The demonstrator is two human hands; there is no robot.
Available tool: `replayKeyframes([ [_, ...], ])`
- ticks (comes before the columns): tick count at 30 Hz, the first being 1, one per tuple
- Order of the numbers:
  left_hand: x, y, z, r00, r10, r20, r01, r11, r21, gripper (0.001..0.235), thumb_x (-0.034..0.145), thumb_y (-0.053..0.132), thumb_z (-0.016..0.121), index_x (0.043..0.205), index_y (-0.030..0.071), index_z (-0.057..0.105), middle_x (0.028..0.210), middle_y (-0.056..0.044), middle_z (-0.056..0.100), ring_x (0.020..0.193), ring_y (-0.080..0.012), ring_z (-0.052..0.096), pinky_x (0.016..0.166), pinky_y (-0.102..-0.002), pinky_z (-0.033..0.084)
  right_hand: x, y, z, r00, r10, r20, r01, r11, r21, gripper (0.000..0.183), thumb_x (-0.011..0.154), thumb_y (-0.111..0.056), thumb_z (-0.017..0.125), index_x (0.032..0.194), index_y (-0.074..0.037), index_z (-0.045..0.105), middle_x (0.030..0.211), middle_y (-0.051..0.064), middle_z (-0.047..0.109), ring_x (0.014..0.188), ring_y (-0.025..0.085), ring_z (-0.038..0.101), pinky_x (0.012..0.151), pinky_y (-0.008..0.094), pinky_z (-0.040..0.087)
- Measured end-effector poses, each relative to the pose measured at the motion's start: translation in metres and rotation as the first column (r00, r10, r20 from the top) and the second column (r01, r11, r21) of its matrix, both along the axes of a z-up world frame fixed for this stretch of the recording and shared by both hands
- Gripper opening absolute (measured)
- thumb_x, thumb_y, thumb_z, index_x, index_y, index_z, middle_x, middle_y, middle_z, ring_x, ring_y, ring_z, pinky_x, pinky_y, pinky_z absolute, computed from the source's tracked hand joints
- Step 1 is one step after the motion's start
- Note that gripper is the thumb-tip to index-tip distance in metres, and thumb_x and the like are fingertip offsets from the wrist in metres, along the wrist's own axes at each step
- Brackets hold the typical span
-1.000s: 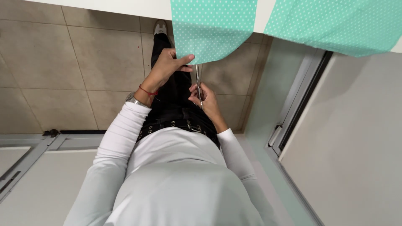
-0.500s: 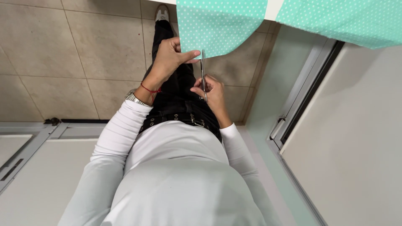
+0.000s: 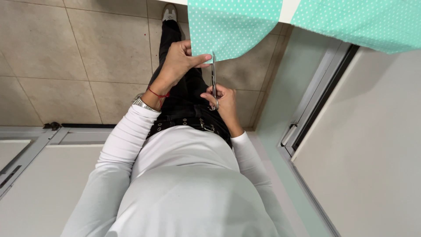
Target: The person uses a pair of scissors to cut a large piece of light green fabric with white polka dots on a white table. They make several straight cuts to separate the fabric into smaller rectangular pieces, occasionally adjusting the fabric's position with their left hand.
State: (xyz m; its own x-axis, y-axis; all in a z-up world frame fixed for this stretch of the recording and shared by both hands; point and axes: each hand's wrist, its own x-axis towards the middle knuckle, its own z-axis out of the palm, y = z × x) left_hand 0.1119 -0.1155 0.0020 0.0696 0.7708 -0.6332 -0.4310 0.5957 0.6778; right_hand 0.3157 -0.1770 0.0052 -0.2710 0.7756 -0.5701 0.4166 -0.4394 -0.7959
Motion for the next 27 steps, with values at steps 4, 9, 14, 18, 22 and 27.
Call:
replayKeyframes([
  [4, 0.000, -0.002, 0.002, 0.999, -0.035, -0.011, 0.035, 0.999, 0.007, 0.019, 0.085, 0.011, 0.086, 0.082, 0.007, 0.067, 0.058, 0.010, 0.032, 0.056, 0.0006, 0.042, 0.080, -0.029, 0.073, -0.002, 0.006, -0.001, 1.000, 0.012, -0.022, -0.012, 1.000, 0.001, 0.028, 0.086, -0.036, 0.083, 0.082, -0.013, 0.069, 0.058, -0.006, 0.055, 0.052, 0.002, 0.051, 0.054, 0.019, 0.040],
  [9, -0.001, -0.002, 0.002, 0.999, -0.044, 0.013, 0.044, 0.999, -0.007, 0.016, 0.084, 0.012, 0.086, 0.088, 0.004, 0.071, 0.059, 0.009, 0.049, 0.063, -0.0012, 0.058, 0.080, -0.028, 0.073, -0.008, 0.018, 0.002, 0.999, 0.015, -0.033, -0.014, 0.999, 0.035, 0.031, 0.087, -0.039, 0.082, 0.082, -0.011, 0.070, 0.060, -0.005, 0.056, 0.052, 0.004, 0.053, 0.053, 0.020, 0.042],
  [14, -0.002, -0.003, -0.002, 0.999, -0.045, -0.002, 0.045, 0.999, 0.001, 0.020, 0.084, 0.014, 0.086, 0.081, 0.006, 0.068, 0.058, 0.010, 0.035, 0.059, 0.0000, 0.048, 0.079, -0.029, 0.073, -0.007, 0.016, 0.000, 0.999, 0.026, -0.024, -0.025, 0.997, 0.067, 0.032, 0.087, -0.038, 0.082, 0.079, -0.011, 0.067, 0.057, -0.004, 0.053, 0.052, 0.003, 0.047, 0.054, 0.020, 0.038],
  [18, -0.002, -0.002, 0.000, 0.999, -0.045, 0.028, 0.045, 0.999, 0.000, 0.017, 0.084, 0.011, 0.085, 0.088, 0.003, 0.071, 0.062, 0.007, 0.054, 0.068, -0.0033, 0.062, 0.082, -0.031, 0.073, -0.012, 0.018, 0.011, 1.000, -0.001, -0.016, 0.001, 1.000, -0.018, 0.032, 0.087, -0.036, 0.082, 0.077, -0.012, 0.064, 0.056, -0.006, 0.051, 0.053, 0.002, 0.043, 0.053, 0.020, 0.036],
  [22, -0.002, -0.003, 0.001, 0.998, -0.047, 0.032, 0.048, 0.999, -0.004, 0.016, 0.085, 0.011, 0.084, 0.084, 0.005, 0.069, 0.061, 0.008, 0.049, 0.065, -0.0024, 0.059, 0.083, -0.031, 0.073, -0.011, 0.017, 0.013, 1.000, 0.009, 0.001, -0.009, 1.000, -0.008, 0.032, 0.086, -0.032, 0.084, 0.073, -0.013, 0.063, 0.053, -0.005, 0.053, 0.049, 0.001, 0.042, 0.051, 0.020, 0.036],
  [27, 0.005, -0.019, -0.045, 0.995, 0.020, 0.097, -0.022, 0.999, 0.025, 0.019, 0.084, -0.004, 0.084, 0.099, -0.007, 0.072, 0.089, -0.019, 0.076, 0.088, -0.0259, 0.076, 0.079, -0.041, 0.070, -0.004, 0.014, -0.007, 0.991, -0.070, -0.118, 0.064, 0.996, -0.056, 0.027, 0.085, -0.026, 0.089, 0.079, -0.008, 0.070, 0.047, 0.004, 0.059, 0.047, 0.005, 0.056, 0.049, 0.018, 0.045],
])
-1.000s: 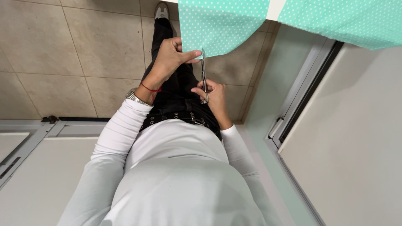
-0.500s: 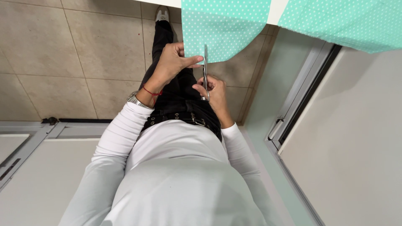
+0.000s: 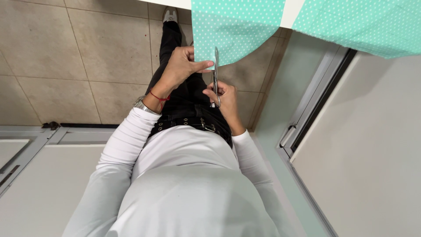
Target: The person uses a pair of scissors to cut a large piece of light green fabric with white polka dots on a white table. They make several straight cuts to separate the fabric into smaller rectangular pieces, occasionally adjusting the fabric's position with their left hand.
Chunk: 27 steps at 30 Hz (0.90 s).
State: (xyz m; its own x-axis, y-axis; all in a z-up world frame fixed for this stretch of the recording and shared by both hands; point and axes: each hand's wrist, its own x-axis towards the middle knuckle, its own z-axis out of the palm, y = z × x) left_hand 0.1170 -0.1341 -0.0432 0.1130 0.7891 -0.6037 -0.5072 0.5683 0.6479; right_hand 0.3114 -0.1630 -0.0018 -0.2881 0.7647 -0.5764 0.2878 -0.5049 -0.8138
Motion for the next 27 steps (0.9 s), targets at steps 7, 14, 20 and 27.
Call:
replayKeyframes([
  [7, 0.002, -0.005, -0.001, 1.000, -0.015, 0.010, 0.015, 1.000, -0.007, 0.019, 0.083, -0.004, 0.084, 0.098, -0.007, 0.072, 0.088, -0.019, 0.075, 0.086, -0.0239, 0.076, 0.078, -0.039, 0.070, -0.005, 0.013, 0.003, 1.000, 0.013, -0.004, -0.013, 1.000, 0.027, 0.030, 0.086, -0.034, 0.088, 0.083, -0.009, 0.072, 0.051, 0.003, 0.062, 0.053, 0.005, 0.059, 0.053, 0.018, 0.047],
  [14, -0.001, 0.003, 0.024, 1.000, -0.018, 0.022, 0.018, 1.000, 0.002, 0.019, 0.084, -0.003, 0.084, 0.098, -0.007, 0.072, 0.088, -0.019, 0.075, 0.087, -0.0239, 0.075, 0.078, -0.040, 0.070, -0.005, 0.010, 0.001, 1.000, 0.013, 0.028, -0.013, 1.000, 0.018, 0.028, 0.084, -0.029, 0.090, 0.078, -0.009, 0.071, 0.048, 0.003, 0.061, 0.049, 0.006, 0.058, 0.052, 0.018, 0.046],
  [20, -0.015, 0.021, 0.050, 0.920, -0.146, -0.363, 0.166, 0.986, 0.024, 0.025, 0.083, 0.028, 0.092, 0.077, 0.011, 0.074, 0.062, 0.002, 0.063, 0.062, -0.0034, 0.056, 0.054, -0.027, 0.049, -0.002, 0.006, -0.001, 0.996, 0.025, 0.084, -0.026, 1.000, 0.016, 0.028, 0.082, -0.028, 0.091, 0.075, -0.011, 0.070, 0.046, 0.004, 0.060, 0.045, 0.007, 0.056, 0.049, 0.018, 0.045],
  [27, -0.009, 0.036, 0.044, 0.882, -0.039, -0.470, 0.073, 0.996, 0.055, 0.063, 0.096, 0.039, 0.082, 0.056, 0.023, 0.036, 0.055, 0.013, 0.029, 0.054, -0.0016, 0.023, 0.052, -0.022, 0.016, -0.011, 0.008, 0.015, 0.987, 0.087, 0.133, -0.100, 0.991, 0.091, 0.034, 0.087, -0.039, 0.082, 0.076, -0.013, 0.063, 0.055, -0.006, 0.054, 0.052, 0.000, 0.045, 0.053, 0.019, 0.036],
])
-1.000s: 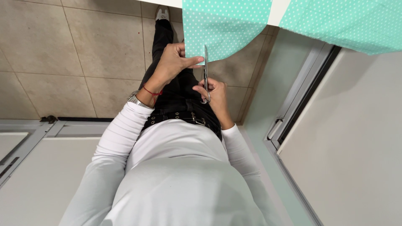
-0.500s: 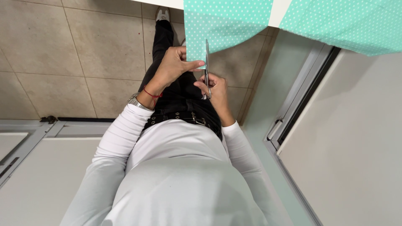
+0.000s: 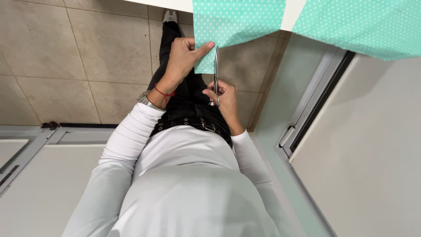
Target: The person uses a pair of scissors to cut a large piece of light green fabric with white polka dots on a white table. They make several straight cuts to separate the fabric into smaller rectangular pieces, occasionally adjusting the fabric's position with their left hand.
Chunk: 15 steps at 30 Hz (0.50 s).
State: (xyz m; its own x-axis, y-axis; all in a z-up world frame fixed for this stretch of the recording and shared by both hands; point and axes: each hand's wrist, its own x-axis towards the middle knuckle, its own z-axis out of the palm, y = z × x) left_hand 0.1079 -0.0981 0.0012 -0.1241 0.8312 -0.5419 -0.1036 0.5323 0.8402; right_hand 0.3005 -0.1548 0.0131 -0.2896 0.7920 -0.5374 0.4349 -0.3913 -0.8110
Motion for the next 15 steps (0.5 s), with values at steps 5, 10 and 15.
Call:
replayKeyframes([
  [5, -0.004, 0.004, 0.015, 0.997, 0.013, 0.073, -0.007, 0.997, -0.078, 0.066, 0.095, 0.034, 0.083, 0.054, 0.023, 0.032, 0.054, 0.013, 0.027, 0.053, -0.0018, 0.021, 0.051, -0.023, 0.016, -0.003, 0.008, 0.000, 0.999, 0.001, -0.044, 0.000, 0.999, 0.040, 0.032, 0.088, -0.037, 0.082, 0.078, -0.013, 0.064, 0.064, -0.008, 0.051, 0.058, 0.002, 0.040, 0.054, 0.021, 0.032],
  [10, -0.003, 0.003, 0.017, 0.994, 0.023, 0.110, -0.012, 0.994, -0.105, 0.066, 0.095, 0.031, 0.084, 0.054, 0.023, 0.032, 0.055, 0.013, 0.026, 0.053, -0.0014, 0.020, 0.051, -0.023, 0.015, -0.012, 0.022, 0.010, 0.999, 0.006, -0.050, -0.002, 0.997, 0.076, 0.037, 0.088, -0.043, 0.080, 0.078, -0.012, 0.063, 0.066, -0.006, 0.053, 0.058, 0.004, 0.045, 0.055, 0.022, 0.036],
  [15, -0.003, 0.002, 0.016, 0.992, 0.035, 0.123, -0.023, 0.995, -0.099, 0.069, 0.094, 0.031, 0.084, 0.054, 0.024, 0.029, 0.055, 0.013, 0.023, 0.053, -0.0012, 0.020, 0.051, -0.022, 0.015, -0.013, 0.025, 0.006, 1.000, 0.009, -0.026, -0.006, 0.995, 0.096, 0.035, 0.087, -0.038, 0.081, 0.076, -0.012, 0.062, 0.066, -0.006, 0.052, 0.059, 0.003, 0.041, 0.055, 0.022, 0.033],
])
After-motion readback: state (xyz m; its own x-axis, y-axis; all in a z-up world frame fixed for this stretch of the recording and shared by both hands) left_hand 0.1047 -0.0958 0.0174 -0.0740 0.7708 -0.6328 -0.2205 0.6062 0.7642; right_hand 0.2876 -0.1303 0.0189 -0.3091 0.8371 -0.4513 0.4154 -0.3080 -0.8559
